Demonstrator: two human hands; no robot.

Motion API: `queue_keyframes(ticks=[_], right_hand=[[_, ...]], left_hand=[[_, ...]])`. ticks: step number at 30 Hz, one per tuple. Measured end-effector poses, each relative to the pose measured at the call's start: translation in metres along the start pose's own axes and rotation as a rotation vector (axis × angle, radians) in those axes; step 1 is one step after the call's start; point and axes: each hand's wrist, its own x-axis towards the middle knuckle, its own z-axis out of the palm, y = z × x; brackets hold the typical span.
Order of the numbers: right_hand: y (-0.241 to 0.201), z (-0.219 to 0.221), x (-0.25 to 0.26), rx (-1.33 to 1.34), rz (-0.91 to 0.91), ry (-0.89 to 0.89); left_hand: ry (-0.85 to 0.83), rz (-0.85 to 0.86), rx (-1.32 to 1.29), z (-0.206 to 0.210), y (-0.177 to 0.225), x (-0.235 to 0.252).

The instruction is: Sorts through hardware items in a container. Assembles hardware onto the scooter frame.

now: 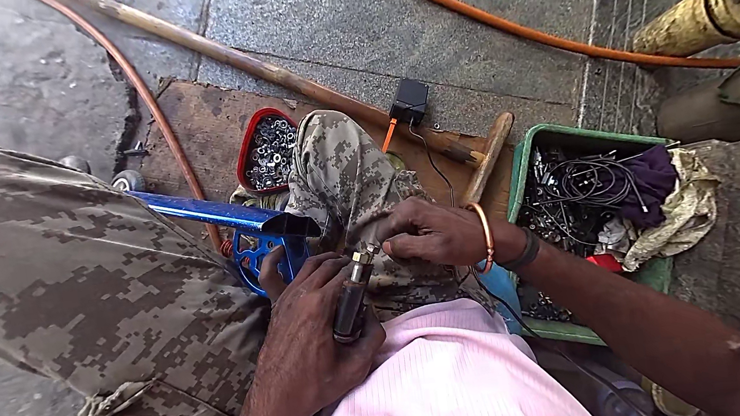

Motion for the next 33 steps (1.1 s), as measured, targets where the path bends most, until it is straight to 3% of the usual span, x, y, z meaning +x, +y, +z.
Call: queue_keyframes(ticks=[5, 11, 14, 19, 22, 33], right_hand=[[0.005, 0.004, 0.005, -0.039, -0.093, -0.005], [0.008, 0.018, 0.009, -0.034, 0.018, 0.039], [0.009, 0.018, 0.004, 0.051, -0.022, 0.021], [-0.008, 0.036, -0.001, -0.008, -0.191, 0.266], [-0.031, 0.043, -0.001, -0.021, -0.260, 0.320], [-0.052, 0.051, -0.018, -0.061, -0.394, 0.139]], left_hand=[[0.001, -0.005, 0.000, 0.001, 0.000, 0.000], [-0.008, 0.003, 0.014, 0.003, 0.000, 0.000], [-0.003, -0.007, 0.017, 0.002, -0.001, -0.001], [0.007, -0.039, -0.048, -0.016, 0.002, -0.011], [-0.020, -0.070, -0.118, -0.043, 0.013, -0.026], [-0.103, -0.174, -0.139, -0.065, 0.046, -0.064]])
